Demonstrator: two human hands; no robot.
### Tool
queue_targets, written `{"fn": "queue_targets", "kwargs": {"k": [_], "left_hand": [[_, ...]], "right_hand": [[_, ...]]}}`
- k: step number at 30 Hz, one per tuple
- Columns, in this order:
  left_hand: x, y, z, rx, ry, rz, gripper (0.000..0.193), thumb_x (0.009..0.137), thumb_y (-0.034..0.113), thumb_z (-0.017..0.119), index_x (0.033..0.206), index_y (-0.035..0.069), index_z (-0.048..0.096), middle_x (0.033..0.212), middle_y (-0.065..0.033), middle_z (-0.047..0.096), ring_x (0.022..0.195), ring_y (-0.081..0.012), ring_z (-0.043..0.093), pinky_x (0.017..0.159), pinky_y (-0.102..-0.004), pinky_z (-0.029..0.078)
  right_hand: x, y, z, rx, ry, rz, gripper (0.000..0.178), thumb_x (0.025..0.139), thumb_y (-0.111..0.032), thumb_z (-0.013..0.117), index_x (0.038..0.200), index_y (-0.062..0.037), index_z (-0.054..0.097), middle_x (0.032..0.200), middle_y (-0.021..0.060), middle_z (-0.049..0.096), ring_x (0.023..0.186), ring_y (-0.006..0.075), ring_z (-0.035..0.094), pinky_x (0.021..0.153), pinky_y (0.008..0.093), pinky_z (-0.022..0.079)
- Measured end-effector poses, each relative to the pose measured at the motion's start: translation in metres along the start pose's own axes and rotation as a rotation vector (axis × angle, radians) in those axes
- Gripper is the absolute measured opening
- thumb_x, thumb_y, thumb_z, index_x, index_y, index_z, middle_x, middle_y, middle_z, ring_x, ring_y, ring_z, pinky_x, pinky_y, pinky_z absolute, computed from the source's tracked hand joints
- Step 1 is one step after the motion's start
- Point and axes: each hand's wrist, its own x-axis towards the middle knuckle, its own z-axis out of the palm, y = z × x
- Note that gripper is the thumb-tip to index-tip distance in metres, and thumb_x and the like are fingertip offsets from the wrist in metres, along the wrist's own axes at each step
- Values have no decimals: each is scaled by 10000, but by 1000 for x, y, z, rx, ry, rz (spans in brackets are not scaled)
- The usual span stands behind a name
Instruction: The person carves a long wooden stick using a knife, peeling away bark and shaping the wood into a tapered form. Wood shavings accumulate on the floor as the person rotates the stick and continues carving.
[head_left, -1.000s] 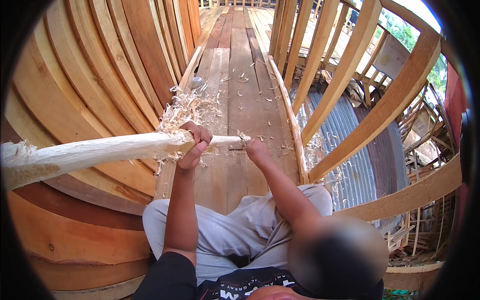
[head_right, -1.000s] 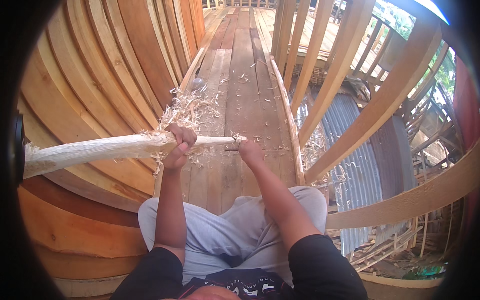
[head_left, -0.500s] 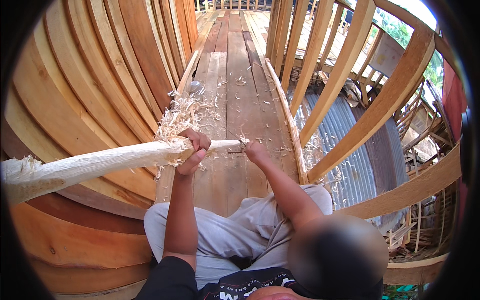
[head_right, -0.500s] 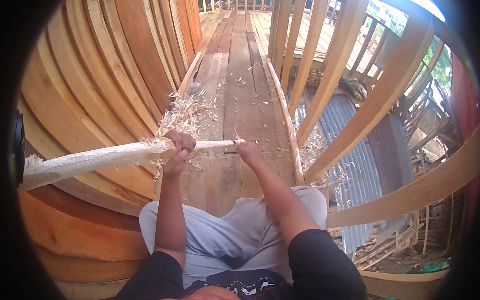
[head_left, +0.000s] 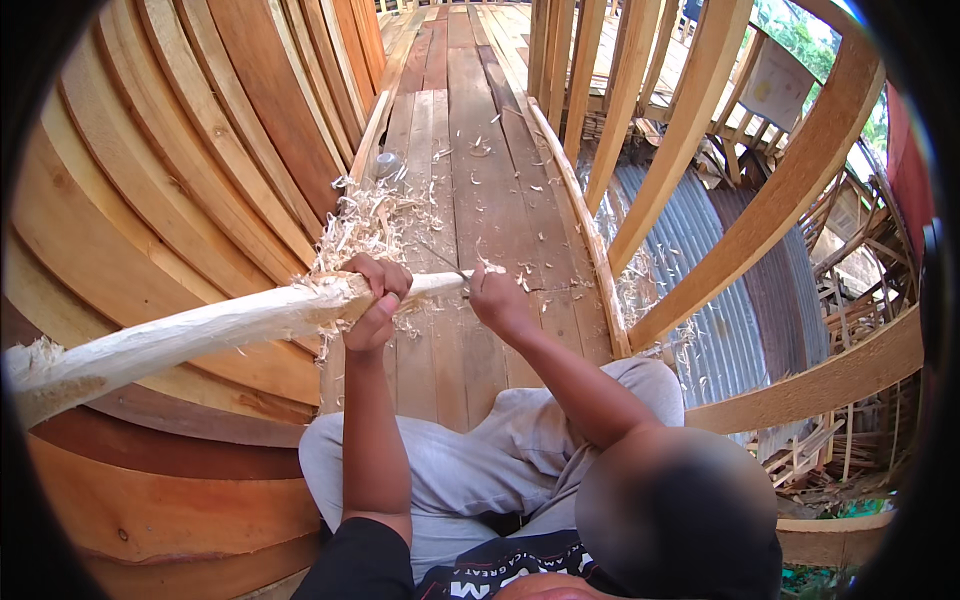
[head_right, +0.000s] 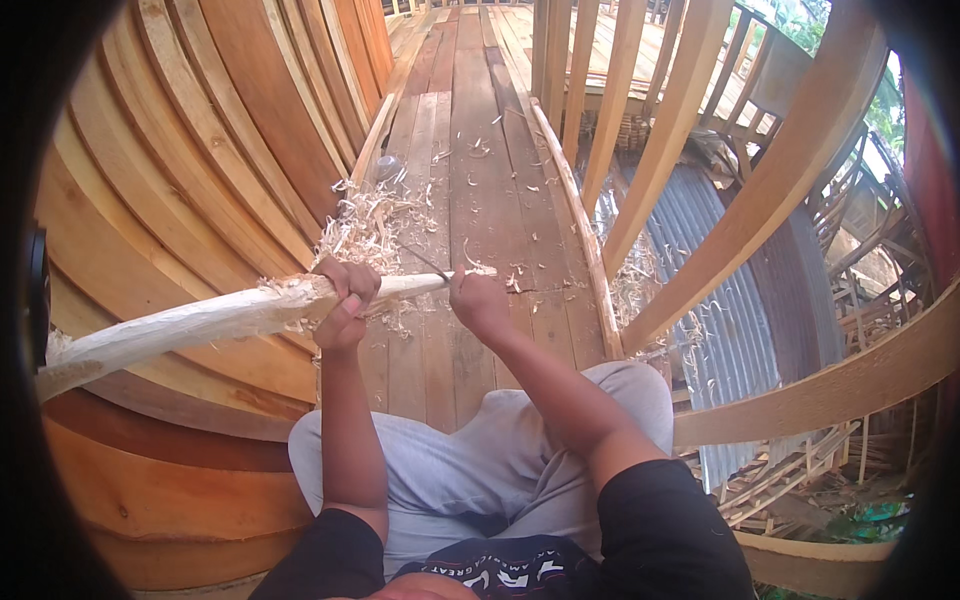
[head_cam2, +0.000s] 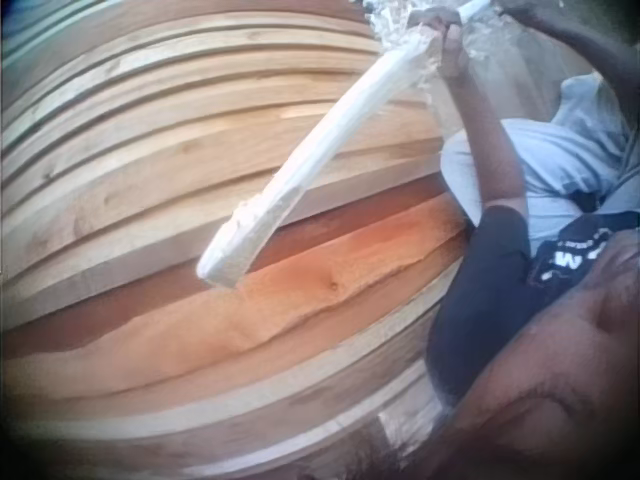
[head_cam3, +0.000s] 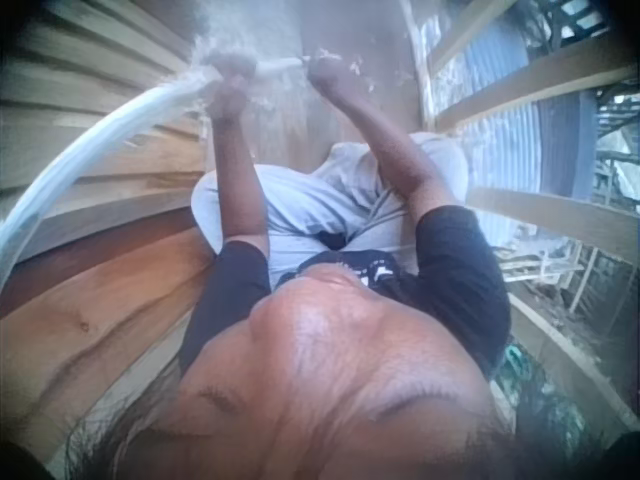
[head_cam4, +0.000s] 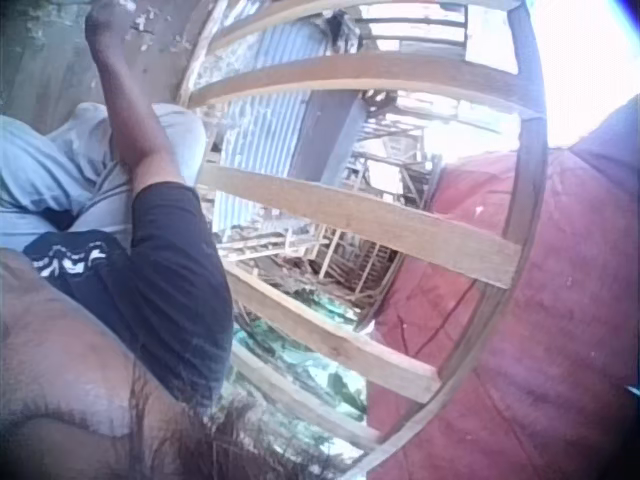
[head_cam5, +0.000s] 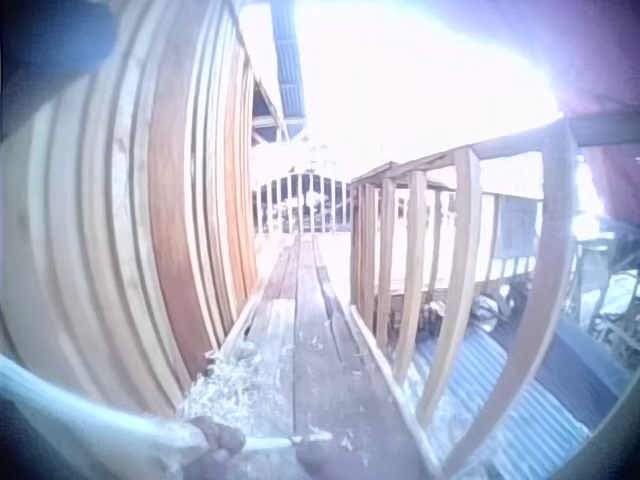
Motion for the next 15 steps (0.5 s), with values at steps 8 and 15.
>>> {"fn": "queue_targets", "kwargs": {"k": [8,15], "left_hand": [[-1,-1,-11,-16,21,-5,221,690,62,556,787,104,361,620,-23,376,576,-133,348,614,-299,337],[6,-2,-5,-33,17,-24,229,655,53,539,783,106,356,627,-10,355,575,-126,333,610,-292,320]], "right_hand": [[15,16,8,-29,-55,-26,576,975,-353,232,960,39,653,1026,302,615,990,459,581,897,534,434],[32,49,26,-53,88,77,565,988,-352,232,933,15,658,974,261,647,924,452,614,827,527,480]]}}
